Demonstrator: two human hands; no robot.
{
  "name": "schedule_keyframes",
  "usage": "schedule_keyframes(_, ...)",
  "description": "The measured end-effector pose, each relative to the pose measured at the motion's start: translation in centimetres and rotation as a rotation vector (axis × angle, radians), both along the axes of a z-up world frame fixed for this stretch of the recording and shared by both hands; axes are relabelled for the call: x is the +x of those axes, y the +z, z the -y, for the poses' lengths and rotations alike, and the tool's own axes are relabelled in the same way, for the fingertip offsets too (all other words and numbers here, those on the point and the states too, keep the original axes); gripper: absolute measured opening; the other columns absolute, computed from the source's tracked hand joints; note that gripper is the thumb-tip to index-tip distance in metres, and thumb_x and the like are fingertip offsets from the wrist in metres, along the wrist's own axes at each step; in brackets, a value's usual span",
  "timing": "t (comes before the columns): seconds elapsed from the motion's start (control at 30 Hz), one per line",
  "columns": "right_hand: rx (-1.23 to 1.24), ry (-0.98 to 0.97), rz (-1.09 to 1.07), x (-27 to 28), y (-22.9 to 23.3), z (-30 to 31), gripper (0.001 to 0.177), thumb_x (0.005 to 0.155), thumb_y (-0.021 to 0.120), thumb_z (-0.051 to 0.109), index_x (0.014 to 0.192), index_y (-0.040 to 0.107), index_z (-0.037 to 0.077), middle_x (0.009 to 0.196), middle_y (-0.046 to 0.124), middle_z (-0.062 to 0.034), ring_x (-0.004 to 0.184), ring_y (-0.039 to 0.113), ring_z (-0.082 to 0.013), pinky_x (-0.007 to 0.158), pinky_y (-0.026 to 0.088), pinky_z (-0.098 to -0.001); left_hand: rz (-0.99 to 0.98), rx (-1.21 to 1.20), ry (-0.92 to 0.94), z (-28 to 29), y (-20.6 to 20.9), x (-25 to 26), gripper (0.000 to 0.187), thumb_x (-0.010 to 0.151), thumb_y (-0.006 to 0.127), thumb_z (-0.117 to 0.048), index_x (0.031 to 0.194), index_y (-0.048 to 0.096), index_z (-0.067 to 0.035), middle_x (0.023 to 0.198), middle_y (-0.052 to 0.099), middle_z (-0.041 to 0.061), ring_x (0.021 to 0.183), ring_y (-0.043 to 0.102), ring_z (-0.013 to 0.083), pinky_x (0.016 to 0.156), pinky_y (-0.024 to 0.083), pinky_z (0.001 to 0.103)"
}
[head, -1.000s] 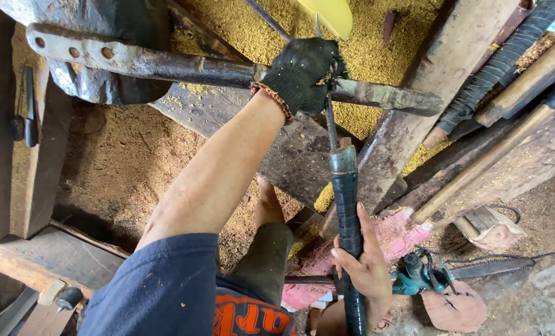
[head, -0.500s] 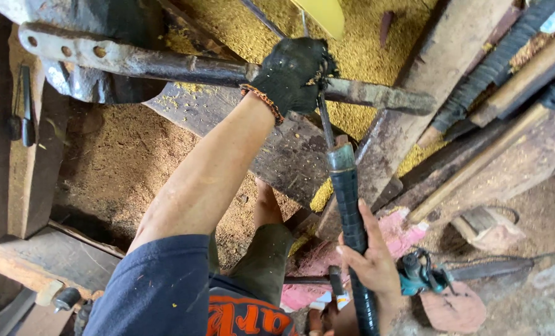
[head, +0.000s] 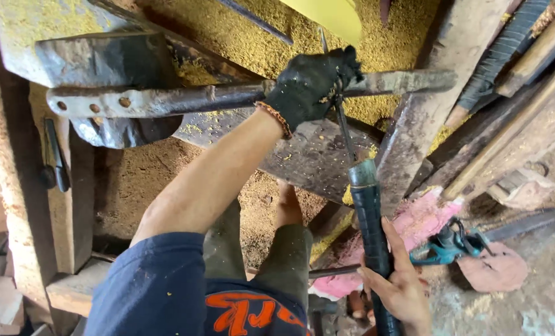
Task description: Using a lathe and chisels to shape a piece of wood in a workshop.
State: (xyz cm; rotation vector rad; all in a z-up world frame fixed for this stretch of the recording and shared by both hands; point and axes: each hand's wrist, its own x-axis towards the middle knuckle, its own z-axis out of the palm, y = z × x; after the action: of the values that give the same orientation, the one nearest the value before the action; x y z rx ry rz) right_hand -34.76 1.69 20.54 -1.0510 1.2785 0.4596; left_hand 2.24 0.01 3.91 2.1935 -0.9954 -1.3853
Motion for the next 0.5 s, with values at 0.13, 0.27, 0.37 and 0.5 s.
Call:
schedule_keyframes(0.13, 0.059, -0.151, 0.029, 1.4, 0.7, -2.0, 0.103, 0.076, 0.068, -0.009, 0.161, 0.019, 0.021, 0.082, 0.063, -0.0062, 0.05, 0.057, -0.0125, 0.039, 0.05, -0.0278, -0.002, 0.058, -0.086, -0.5, -1.9, 0.4, 0.025, 0.097, 0.058, -0.031, 0.118, 0.066, -0.02, 0.095, 0.074, 0.014, 0.084, 0.073, 0.029, 0.074, 0.058, 0.043)
schedule_keyframes(0.27, 0.011, -0.195, 0.131, 2.9, 0.7, -3.4, 0.106, 0.079, 0.07, -0.013, 0.167, 0.021, 0.018, 0.09, 0.065, -0.0086, 0.057, 0.06, -0.0125, 0.045, 0.051, -0.0259, 0.155, -0.058, -0.162, -1.5, -6.4, -0.4, 0.03, 0.093, 0.067, -0.029, 0.116, 0.066, -0.009, 0.098, 0.072, 0.02, 0.09, 0.072, 0.0338, 0.078, 0.059, 0.044)
schedule_keyframes(0.37, -0.015, -0.218, 0.065, 4.9, 0.9, -4.2, 0.103, 0.075, 0.069, -0.014, 0.162, 0.023, 0.018, 0.088, 0.065, -0.0076, 0.063, 0.059, -0.0108, 0.052, 0.05, -0.0245, 0.209, -0.12, -0.208, -1.7, -4.4, -0.1, 0.035, 0.086, 0.074, -0.024, 0.113, 0.066, -0.005, 0.098, 0.071, 0.022, 0.092, 0.072, 0.035, 0.081, 0.06, 0.043)
schedule_keyframes(0.5, -0.024, -0.237, 0.114, 5.1, 0.8, -4.9, 0.101, 0.077, 0.067, -0.014, 0.163, 0.024, 0.017, 0.087, 0.062, -0.0086, 0.061, 0.057, -0.0113, 0.05, 0.05, -0.025, 0.135, -0.116, -0.138, -0.8, -1.4, 0.6, 0.037, 0.079, 0.077, -0.013, 0.114, 0.066, -0.009, 0.1, 0.071, 0.021, 0.093, 0.071, 0.0357, 0.081, 0.06, 0.043)
